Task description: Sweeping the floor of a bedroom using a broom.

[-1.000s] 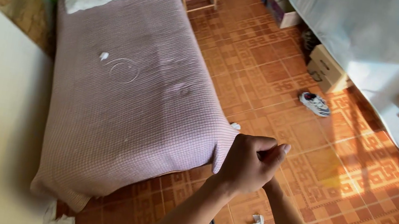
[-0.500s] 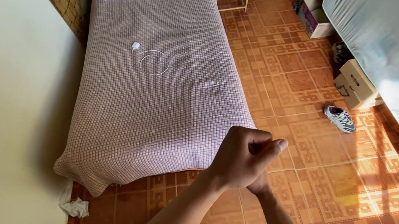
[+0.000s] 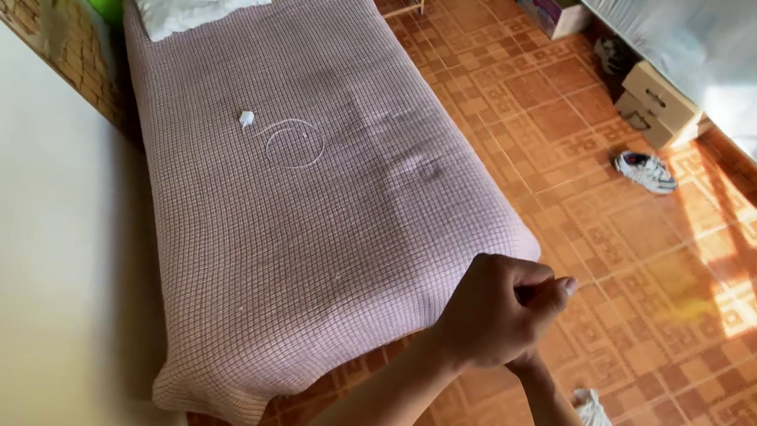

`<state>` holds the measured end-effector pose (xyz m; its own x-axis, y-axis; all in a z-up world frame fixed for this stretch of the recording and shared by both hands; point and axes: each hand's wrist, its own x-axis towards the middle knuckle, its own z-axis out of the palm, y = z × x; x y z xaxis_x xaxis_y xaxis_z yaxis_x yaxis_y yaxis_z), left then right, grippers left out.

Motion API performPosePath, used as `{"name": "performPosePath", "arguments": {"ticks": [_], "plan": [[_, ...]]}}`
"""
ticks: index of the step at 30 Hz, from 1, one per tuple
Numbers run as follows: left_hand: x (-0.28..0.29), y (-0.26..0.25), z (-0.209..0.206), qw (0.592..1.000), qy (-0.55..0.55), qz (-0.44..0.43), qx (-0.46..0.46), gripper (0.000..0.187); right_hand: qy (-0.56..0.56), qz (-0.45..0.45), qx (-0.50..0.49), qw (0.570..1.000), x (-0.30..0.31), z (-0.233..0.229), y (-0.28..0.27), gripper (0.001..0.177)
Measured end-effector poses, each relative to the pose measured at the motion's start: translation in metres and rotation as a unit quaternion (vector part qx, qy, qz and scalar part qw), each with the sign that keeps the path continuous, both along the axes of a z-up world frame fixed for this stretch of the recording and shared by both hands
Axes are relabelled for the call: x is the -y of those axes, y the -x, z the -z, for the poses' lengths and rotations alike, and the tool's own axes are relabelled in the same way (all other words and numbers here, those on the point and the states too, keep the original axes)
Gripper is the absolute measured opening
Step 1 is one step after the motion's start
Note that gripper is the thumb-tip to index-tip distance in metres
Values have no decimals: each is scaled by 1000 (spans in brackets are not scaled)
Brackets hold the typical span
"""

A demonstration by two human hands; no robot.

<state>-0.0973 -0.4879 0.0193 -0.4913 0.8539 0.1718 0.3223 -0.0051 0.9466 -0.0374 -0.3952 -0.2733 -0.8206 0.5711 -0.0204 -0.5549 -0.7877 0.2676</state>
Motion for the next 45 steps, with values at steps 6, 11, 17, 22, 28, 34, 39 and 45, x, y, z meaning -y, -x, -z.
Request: {"name": "performPosePath", "arguments": {"ticks": [6,11,17,22,28,34,39,45], "plan": [[35,6,-10,999,3,47,-7,54,-30,66,139,988,68,-133,10,42],[48,-3,-19,998,-34,54,-2,52,78,155,-238,956,88,-153,18,55],[53,-30,-8,998,-16,58,4,53,-61,-31,340,938,64,-137,-33,32],[63,-63,-7,999,-4,32,-6,49,58,146,-22,987,101,-139,-40,47],[76,-89,-29,999,11,41,5,49,189,202,-410,869,133,-191,-45,54],[65,-119,-50,992,-65,109,-7,50,-140,232,-217,938,102,-127,-88,38],[50,-161,-63,978,-92,185,13,56,-443,250,129,851,68,-89,-170,30],[34,-199,-65,956,-63,287,23,56,-591,174,563,551,75,-39,-248,46]]}}
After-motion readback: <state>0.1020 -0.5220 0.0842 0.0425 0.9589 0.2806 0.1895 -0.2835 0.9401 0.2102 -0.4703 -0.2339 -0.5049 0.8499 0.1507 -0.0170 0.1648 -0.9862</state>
